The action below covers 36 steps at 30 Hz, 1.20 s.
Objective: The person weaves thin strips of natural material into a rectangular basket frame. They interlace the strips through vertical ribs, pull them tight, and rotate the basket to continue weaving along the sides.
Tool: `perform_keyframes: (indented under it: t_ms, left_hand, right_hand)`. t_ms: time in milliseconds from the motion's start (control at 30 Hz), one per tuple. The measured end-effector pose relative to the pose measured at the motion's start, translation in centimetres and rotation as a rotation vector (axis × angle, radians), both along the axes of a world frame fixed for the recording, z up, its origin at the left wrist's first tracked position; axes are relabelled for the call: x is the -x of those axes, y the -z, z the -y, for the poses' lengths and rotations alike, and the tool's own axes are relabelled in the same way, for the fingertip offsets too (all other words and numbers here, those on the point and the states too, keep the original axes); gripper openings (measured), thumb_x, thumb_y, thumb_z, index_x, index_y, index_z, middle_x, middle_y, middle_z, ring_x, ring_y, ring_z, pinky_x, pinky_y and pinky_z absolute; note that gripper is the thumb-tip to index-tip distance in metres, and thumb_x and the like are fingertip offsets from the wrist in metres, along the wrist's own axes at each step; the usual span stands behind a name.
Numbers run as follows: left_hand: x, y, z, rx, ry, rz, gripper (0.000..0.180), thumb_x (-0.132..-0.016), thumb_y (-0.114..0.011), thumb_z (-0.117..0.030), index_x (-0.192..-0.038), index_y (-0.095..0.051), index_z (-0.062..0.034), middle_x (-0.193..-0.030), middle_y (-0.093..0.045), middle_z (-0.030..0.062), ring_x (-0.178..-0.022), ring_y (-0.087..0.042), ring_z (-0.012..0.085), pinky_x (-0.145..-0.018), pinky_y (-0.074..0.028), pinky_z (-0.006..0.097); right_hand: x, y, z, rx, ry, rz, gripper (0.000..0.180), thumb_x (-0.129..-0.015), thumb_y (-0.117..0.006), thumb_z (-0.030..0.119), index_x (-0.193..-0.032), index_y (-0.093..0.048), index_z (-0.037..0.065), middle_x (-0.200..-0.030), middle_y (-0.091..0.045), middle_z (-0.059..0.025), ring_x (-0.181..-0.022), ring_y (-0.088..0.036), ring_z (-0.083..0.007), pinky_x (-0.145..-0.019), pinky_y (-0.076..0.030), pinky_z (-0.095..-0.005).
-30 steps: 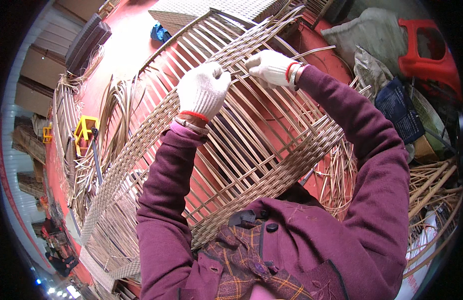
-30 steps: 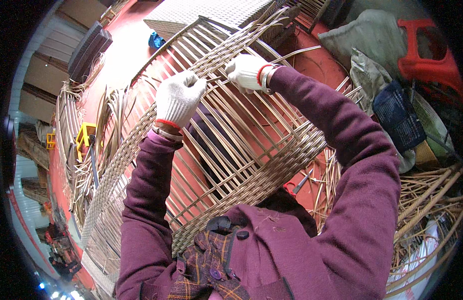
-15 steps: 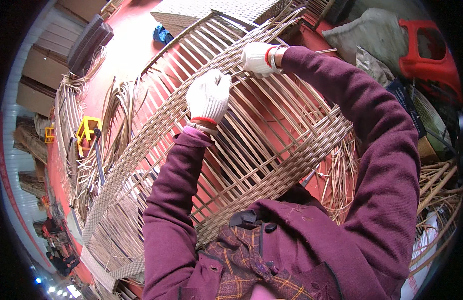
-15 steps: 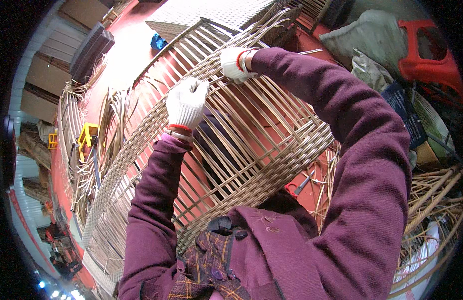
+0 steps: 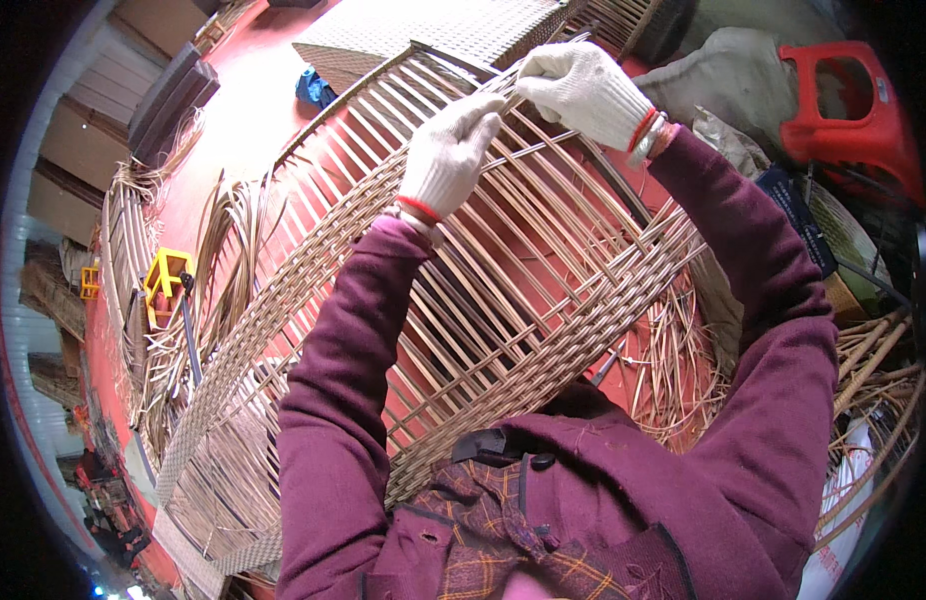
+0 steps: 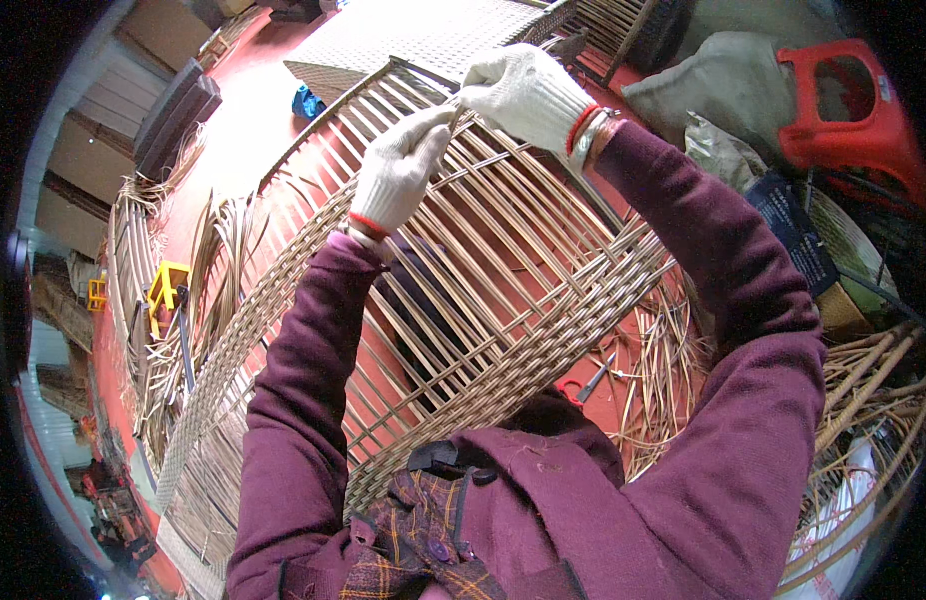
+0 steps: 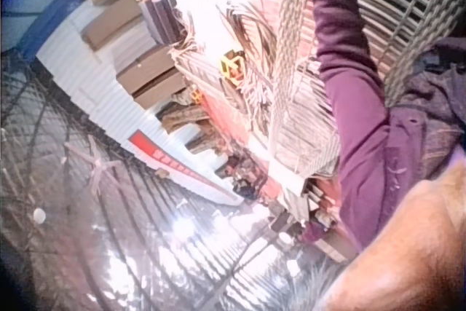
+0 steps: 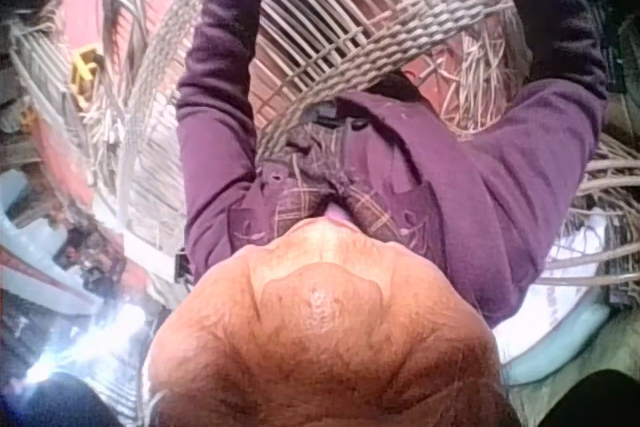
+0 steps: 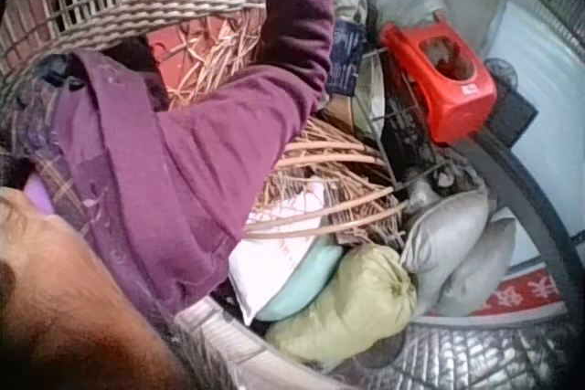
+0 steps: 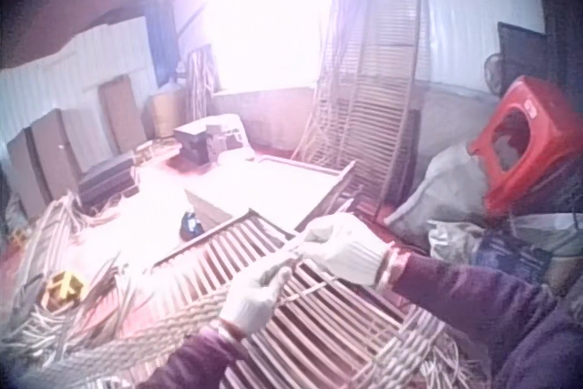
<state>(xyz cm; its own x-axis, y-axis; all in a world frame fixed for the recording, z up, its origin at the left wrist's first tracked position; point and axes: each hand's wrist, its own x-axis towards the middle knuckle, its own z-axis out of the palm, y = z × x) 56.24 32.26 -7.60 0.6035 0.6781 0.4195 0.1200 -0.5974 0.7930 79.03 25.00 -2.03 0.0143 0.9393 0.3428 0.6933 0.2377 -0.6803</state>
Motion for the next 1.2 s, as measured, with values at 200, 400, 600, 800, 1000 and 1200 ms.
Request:
perform_keyframes:
  t_ms: [200, 400, 600, 800, 1000, 1200]
  left_hand:
    - [0.2, 0.1, -1.5, 0.453, -0.014, -0.14, 0.024, -0.102, -0.074, -0.027, -0.099, -0.082, -0.0046, -0.08, -0.073, -0.0025, -0.072, -0.061, 0.0069, -0.069, -0.052, 0.028]
    - [-0.4, 1.8, -2.8, -0.195, -0.204, -0.544, 0.04, -0.095, -0.068, -0.042, -0.089, -0.079, -0.0041, -0.076, -0.072, 0.0156, -0.072, -0.07, 0.029, -0.07, -0.055, 0.042]
    - [-1.9, 3.0, -3.2, -0.255, -0.197, -0.599, 0.042, -0.098, -0.062, -0.044, -0.089, -0.078, -0.0069, -0.085, -0.073, 0.0204, -0.084, -0.072, 0.0408, -0.078, -0.056, 0.049]
    - [-2.1, 4.1, -2.2, -0.304, -0.259, -0.565, 0.04, -0.1, -0.066, -0.048, -0.093, -0.079, -0.0102, -0.089, -0.073, 0.0183, -0.088, -0.071, 0.0391, -0.077, -0.056, 0.049]
    - [-2.7, 4.2, -1.6, -0.357, -0.241, -0.483, 0.035, -0.1, -0.069, -0.043, -0.093, -0.078, -0.0101, -0.086, -0.073, 0.0164, -0.084, -0.072, 0.037, -0.075, -0.056, 0.046]
    - [-3.4, 1.7, -1.4, -0.257, -0.245, -0.077, 0.025, -0.105, -0.07, -0.021, -0.119, -0.079, -0.0035, -0.096, -0.079, 0.0107, -0.084, -0.074, 0.0176, -0.073, -0.058, 0.033]
  right_hand:
    - [0.5, 2.7, 0.6, 0.269, 0.077, -0.399, 0.026, -0.102, -0.062, 0.023, -0.099, -0.075, 0.0, -0.068, -0.069, -0.0057, -0.054, -0.062, -0.0131, -0.052, -0.051, -0.0305]
    - [-0.4, 6.8, -3.0, 0.64, -0.113, -0.111, 0.047, -0.103, -0.055, 0.017, -0.145, -0.062, -0.002, -0.075, -0.074, -0.0105, -0.056, -0.067, -0.0169, -0.052, -0.055, -0.0322]
    - [-0.4, 6.8, -6.6, 0.9, -0.19, 0.098, 0.019, -0.098, -0.055, 0.017, -0.092, -0.07, 0.006, -0.069, -0.072, -0.0114, -0.048, -0.062, -0.0179, -0.039, -0.045, -0.0323]
    - [-1.5, 7.2, -8.0, 0.501, -0.27, 0.377, 0.032, -0.095, -0.069, 0.03, -0.076, -0.073, 0.004, -0.059, -0.067, -0.006, -0.047, -0.062, -0.0183, -0.049, -0.051, -0.0364]
    - [-2.3, 9.0, -7.7, -0.177, -0.235, 0.729, 0.024, -0.088, -0.071, 0.027, -0.076, -0.074, 0.006, -0.068, -0.071, -0.0123, -0.065, -0.071, -0.0294, -0.065, -0.057, -0.0432]
    - [-5.1, 2.8, -4.4, -0.175, 0.118, 0.547, 0.017, -0.091, -0.068, 0.019, -0.09, -0.076, 0.004, -0.081, -0.071, -0.0186, -0.074, -0.071, -0.0369, -0.072, -0.058, -0.0437]
